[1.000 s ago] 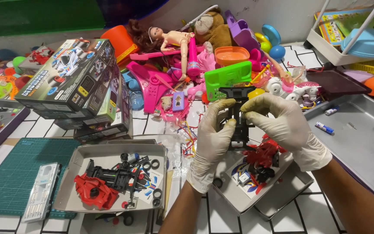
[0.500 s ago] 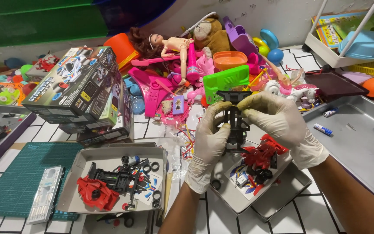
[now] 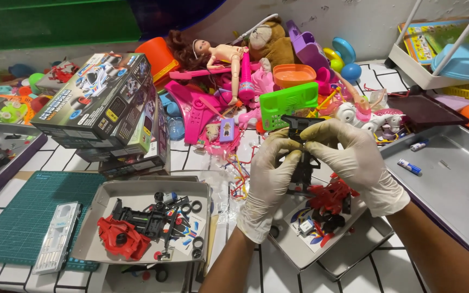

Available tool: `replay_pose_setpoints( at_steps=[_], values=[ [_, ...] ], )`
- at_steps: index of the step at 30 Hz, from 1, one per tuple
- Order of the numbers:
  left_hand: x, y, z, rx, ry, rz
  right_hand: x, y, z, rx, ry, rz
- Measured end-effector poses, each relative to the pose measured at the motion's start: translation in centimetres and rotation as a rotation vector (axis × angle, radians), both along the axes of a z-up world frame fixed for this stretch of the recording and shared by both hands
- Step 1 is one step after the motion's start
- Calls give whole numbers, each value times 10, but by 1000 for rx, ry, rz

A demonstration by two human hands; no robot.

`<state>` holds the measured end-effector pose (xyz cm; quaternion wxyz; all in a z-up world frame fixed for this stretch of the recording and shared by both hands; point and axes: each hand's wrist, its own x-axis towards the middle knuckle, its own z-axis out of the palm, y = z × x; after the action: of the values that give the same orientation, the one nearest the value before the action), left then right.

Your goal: Assembling a plastic toy model car by joining various small components.

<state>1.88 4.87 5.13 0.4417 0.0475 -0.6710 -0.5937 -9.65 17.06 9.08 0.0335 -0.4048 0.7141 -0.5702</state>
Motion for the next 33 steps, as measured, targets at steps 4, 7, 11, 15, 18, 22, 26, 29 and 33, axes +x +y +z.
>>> replay_pose_setpoints(
  at_steps=[4, 7, 11, 15, 18, 22, 26, 29, 33],
  values=[
    [4, 2, 10, 10, 7, 2, 4, -3, -1, 12, 78, -24],
    [3, 2, 9, -6, -5, -2, 10, -5, 3, 11, 102, -36],
    [-1, -1, 2, 84, 34, 14, 15, -6, 6, -43, 114, -23],
    [-2, -3, -3, 106, 25, 44, 11, -4, 0, -12, 191, -40],
    [-5, -9, -14, -56, -62, 79, 6, -2, 1, 36, 370, 83],
    [-5, -9, -12, -13, -56, 54, 5, -1, 3, 1, 409, 100],
    [-6, -7, -10, 64, -58, 19, -1, 4, 6, 5, 488, 107],
    [-6, -7, -10, 119, -41, -29, -7, 6, 8, -2, 582, 142],
    [-9, -6, -15, 99, -11, -86, -13, 3, 1, 1, 639, 194]
  ],
)
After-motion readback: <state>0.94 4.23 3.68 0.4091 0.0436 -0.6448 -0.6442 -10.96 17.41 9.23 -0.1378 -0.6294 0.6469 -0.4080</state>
